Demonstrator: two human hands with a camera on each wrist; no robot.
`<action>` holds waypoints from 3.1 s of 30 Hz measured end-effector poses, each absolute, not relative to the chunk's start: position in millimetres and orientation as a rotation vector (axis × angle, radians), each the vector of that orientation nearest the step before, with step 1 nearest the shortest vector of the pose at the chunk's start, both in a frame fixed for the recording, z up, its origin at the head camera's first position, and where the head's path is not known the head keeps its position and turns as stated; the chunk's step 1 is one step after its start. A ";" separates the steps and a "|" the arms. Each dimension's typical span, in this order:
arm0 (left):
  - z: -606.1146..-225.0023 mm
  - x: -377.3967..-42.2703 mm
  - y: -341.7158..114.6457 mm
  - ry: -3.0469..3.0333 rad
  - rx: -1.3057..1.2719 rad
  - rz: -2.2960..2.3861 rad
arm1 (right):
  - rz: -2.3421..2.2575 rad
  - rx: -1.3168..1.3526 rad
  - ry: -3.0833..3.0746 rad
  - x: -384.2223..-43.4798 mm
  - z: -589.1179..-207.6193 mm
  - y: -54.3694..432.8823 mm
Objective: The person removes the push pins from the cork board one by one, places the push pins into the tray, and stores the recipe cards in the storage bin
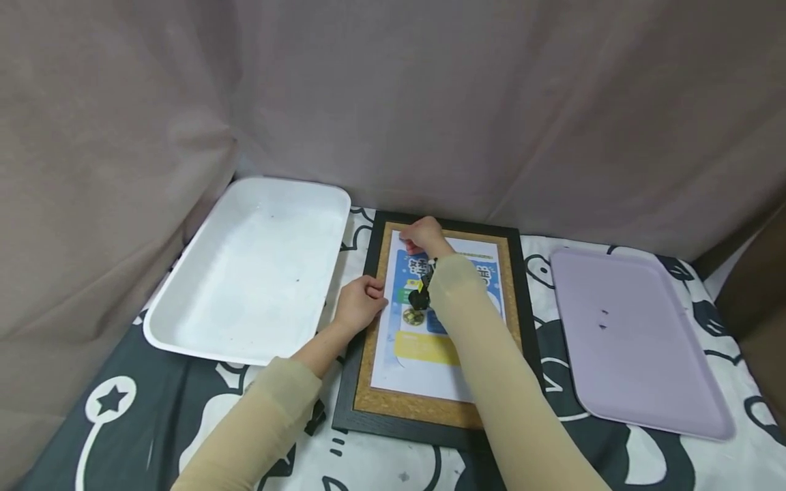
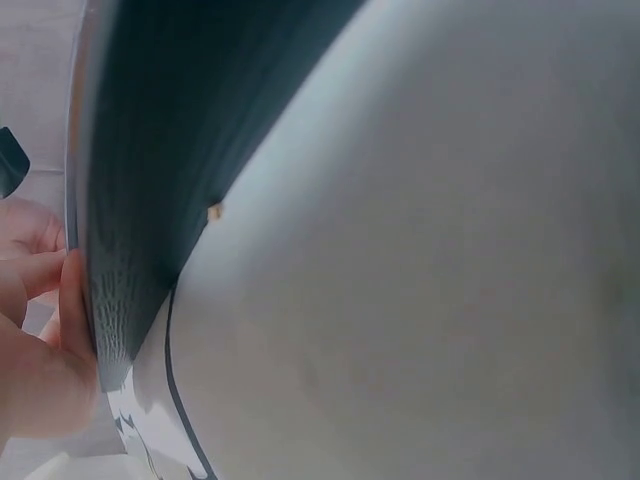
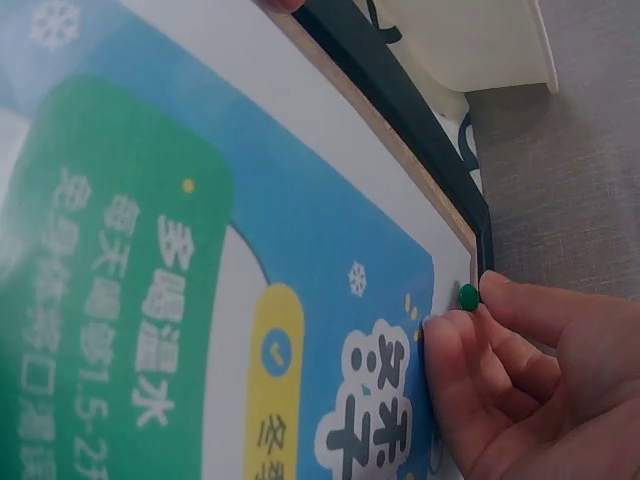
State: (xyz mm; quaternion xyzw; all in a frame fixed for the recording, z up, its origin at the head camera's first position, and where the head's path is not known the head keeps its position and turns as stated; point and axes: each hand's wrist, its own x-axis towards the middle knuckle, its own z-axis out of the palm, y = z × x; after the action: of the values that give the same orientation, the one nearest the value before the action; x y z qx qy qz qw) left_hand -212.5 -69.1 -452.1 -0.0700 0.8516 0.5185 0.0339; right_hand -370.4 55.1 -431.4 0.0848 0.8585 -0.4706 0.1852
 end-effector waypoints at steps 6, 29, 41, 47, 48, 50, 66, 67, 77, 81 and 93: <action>-451.6 -210.3 -66.1 2.621 -0.180 1.602 | -1.338 0.241 2.456 -363.6 -427.3 57.7; -457.1 -218.7 -72.0 2.638 -0.183 1.548 | -1.519 0.270 2.200 -354.7 -428.3 74.4; -460.1 -228.6 -79.3 2.653 -0.203 1.530 | -1.619 0.264 2.112 -350.5 -413.5 83.5; -460.2 -231.2 -82.7 2.641 -0.225 1.522 | -1.573 0.294 2.156 -345.7 -411.6 93.8; -460.3 -231.6 -83.0 2.636 -0.228 1.524 | -1.569 0.299 2.163 -345.0 -411.5 95.6; -460.6 -232.5 -83.6 2.634 -0.233 1.534 | -1.576 0.281 2.170 -343.9 -411.5 99.3; -462.3 -238.7 -84.9 2.622 -0.250 1.534 | -1.570 0.317 2.229 -330.7 -403.7 128.5; -462.0 -238.7 -84.7 2.621 -0.251 1.534 | -1.561 0.314 2.231 -329.6 -404.1 130.6; -462.6 -239.9 -86.5 2.635 -0.254 1.539 | -1.502 0.301 2.259 -319.7 -403.2 148.5; -463.3 -240.5 -85.2 2.629 -0.265 1.539 | -1.530 0.289 2.240 -314.1 -402.6 158.0; -459.4 -241.3 -77.6 2.638 -0.242 1.549 | -1.548 0.284 2.206 -303.6 -405.4 193.2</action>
State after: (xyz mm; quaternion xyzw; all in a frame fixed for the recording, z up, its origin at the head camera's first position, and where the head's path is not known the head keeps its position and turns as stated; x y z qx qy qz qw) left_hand -241.3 -77.6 -459.4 -0.0788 0.8590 0.5045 0.0366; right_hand -303.6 193.2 -405.4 0.1025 0.7953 -0.5579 0.2140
